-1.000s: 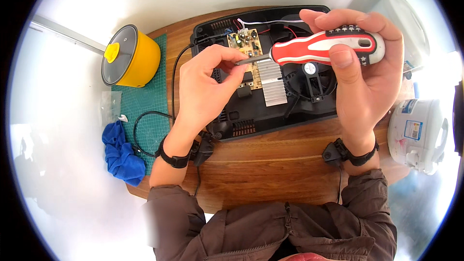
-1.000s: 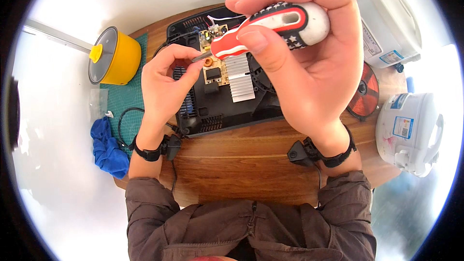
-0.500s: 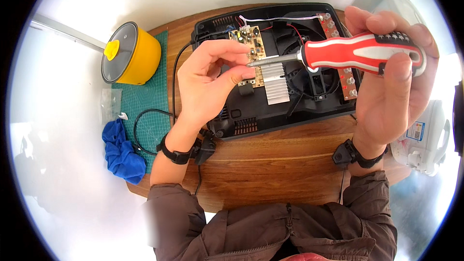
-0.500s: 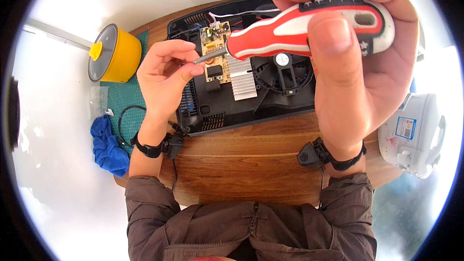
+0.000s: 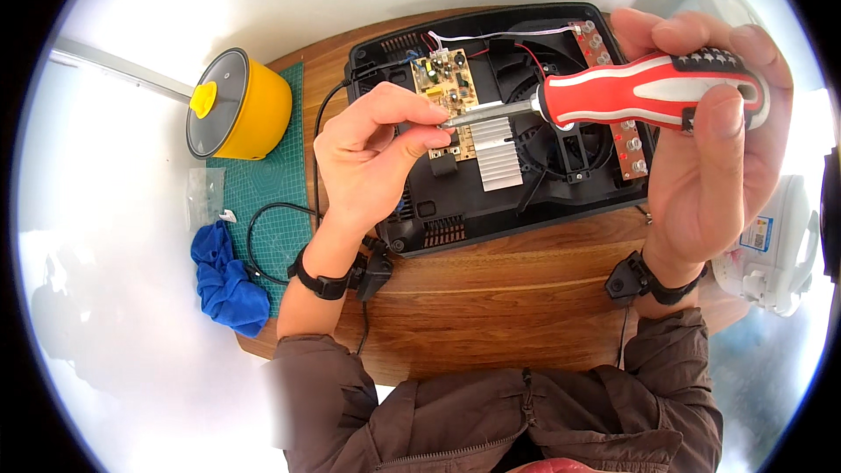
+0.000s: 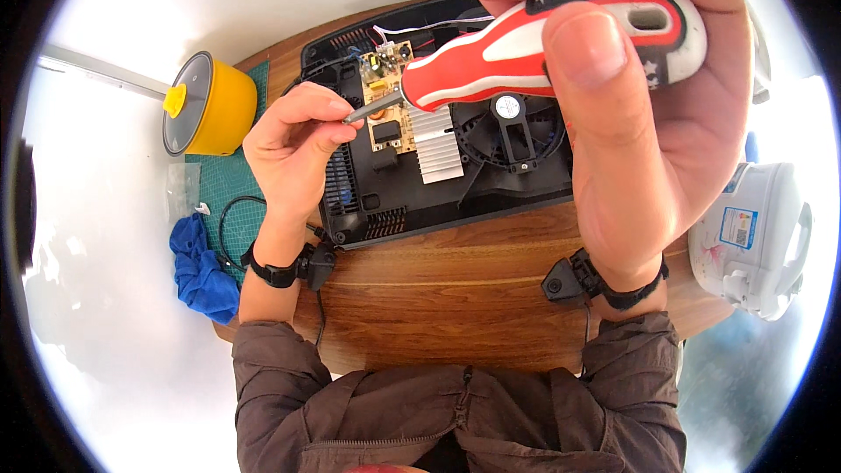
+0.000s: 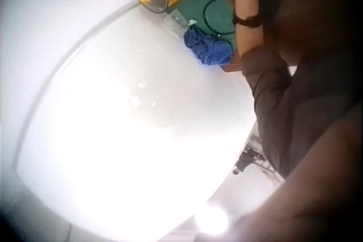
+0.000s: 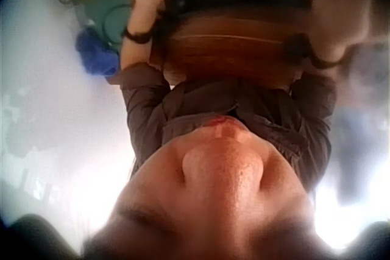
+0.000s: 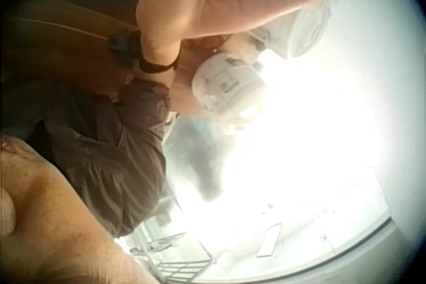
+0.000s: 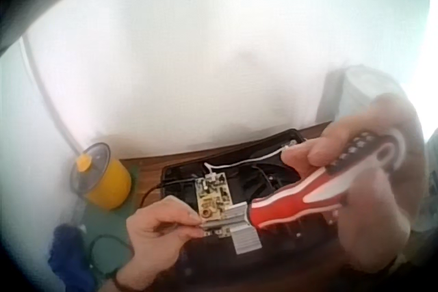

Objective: The person installs a circuit board into an open electronic device chassis, aligns it, and secures it with screws using a screwdriver. They also connect a small wire harness to the board.

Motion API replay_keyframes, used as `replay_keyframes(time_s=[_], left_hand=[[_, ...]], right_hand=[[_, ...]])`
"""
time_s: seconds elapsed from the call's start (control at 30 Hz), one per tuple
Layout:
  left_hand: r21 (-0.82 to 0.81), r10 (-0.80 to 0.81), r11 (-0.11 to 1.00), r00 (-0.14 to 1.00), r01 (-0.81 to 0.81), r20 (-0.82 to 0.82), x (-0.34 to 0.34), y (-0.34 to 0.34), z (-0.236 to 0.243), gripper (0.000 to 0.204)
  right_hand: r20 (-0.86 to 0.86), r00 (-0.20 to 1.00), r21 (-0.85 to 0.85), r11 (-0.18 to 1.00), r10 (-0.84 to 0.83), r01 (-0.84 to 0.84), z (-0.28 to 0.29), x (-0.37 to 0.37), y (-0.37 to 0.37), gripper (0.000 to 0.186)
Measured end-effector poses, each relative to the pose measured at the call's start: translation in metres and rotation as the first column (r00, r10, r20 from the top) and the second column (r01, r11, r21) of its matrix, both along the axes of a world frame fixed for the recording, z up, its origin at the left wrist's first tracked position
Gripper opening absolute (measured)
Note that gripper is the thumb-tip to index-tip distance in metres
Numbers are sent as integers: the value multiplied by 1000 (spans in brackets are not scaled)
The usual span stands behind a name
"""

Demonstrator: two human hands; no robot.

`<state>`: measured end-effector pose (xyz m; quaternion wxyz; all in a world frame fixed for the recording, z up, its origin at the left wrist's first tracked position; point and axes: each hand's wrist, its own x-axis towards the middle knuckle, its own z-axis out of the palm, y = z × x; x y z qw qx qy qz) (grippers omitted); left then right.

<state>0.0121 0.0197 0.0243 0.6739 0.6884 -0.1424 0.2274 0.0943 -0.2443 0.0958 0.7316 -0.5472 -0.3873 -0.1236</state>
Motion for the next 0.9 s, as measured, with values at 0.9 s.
replay_keyframes(time_s=[0.9], left_hand=[[582,344,754,938,-304,44,62,-7,59,22]], right_hand=[[183,982,-615,774,-41,147,86,36,42,29]])
